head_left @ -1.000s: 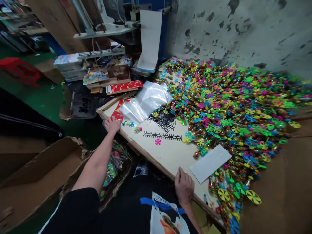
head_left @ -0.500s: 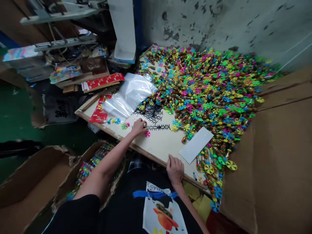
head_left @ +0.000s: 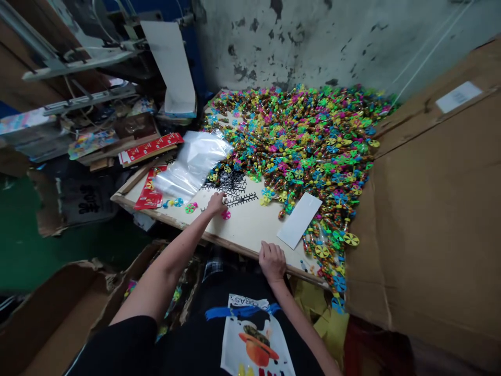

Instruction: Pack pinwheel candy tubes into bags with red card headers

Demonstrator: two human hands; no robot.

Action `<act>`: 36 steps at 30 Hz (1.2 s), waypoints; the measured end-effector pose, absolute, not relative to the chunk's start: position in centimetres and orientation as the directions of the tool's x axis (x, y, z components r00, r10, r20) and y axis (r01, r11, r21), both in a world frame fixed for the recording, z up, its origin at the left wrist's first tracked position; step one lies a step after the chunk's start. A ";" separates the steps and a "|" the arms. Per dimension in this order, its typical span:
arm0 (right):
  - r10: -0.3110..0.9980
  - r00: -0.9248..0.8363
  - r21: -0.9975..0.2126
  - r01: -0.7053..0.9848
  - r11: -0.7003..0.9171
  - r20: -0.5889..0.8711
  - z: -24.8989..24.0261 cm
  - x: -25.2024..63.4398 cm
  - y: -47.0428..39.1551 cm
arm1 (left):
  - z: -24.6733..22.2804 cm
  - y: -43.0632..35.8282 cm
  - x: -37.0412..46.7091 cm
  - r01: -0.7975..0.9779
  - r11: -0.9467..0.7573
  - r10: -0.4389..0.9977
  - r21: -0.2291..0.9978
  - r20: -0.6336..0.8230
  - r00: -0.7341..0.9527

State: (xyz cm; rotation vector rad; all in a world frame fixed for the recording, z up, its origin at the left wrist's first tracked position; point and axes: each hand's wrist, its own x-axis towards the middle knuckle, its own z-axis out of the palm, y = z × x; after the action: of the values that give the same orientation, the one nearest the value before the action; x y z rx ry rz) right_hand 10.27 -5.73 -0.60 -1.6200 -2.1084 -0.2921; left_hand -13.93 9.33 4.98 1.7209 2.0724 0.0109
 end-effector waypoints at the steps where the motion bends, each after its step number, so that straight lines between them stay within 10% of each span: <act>1: 0.854 -0.197 -0.106 0.954 0.280 0.481 -0.6 10.3 -5.8 | 5.0 9.4 -13.9 0.931 0.234 0.931 0.280 -0.339 -0.132; 27: 0.867 -0.192 -0.140 0.948 0.285 0.460 -0.9 10.3 -5.8 | 6.1 9.3 -13.2 0.864 0.267 0.938 0.427 -0.321 -0.131; 32: 0.950 -0.050 -0.566 0.793 0.226 0.309 -0.6 11.0 -5.1 | 8.2 8.9 -12.9 0.714 0.223 0.966 0.664 -0.247 -0.072; 36: 0.996 0.091 -0.960 0.277 -0.049 -0.025 1.7 10.7 -2.5 | 9.6 5.9 -11.5 -0.086 0.380 0.920 0.921 -0.367 0.140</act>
State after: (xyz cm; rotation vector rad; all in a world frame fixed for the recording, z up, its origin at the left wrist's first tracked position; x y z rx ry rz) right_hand 10.73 -2.54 1.74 -1.4827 -1.3283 1.0246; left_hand -11.45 5.86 9.55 0.9019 1.1992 0.8914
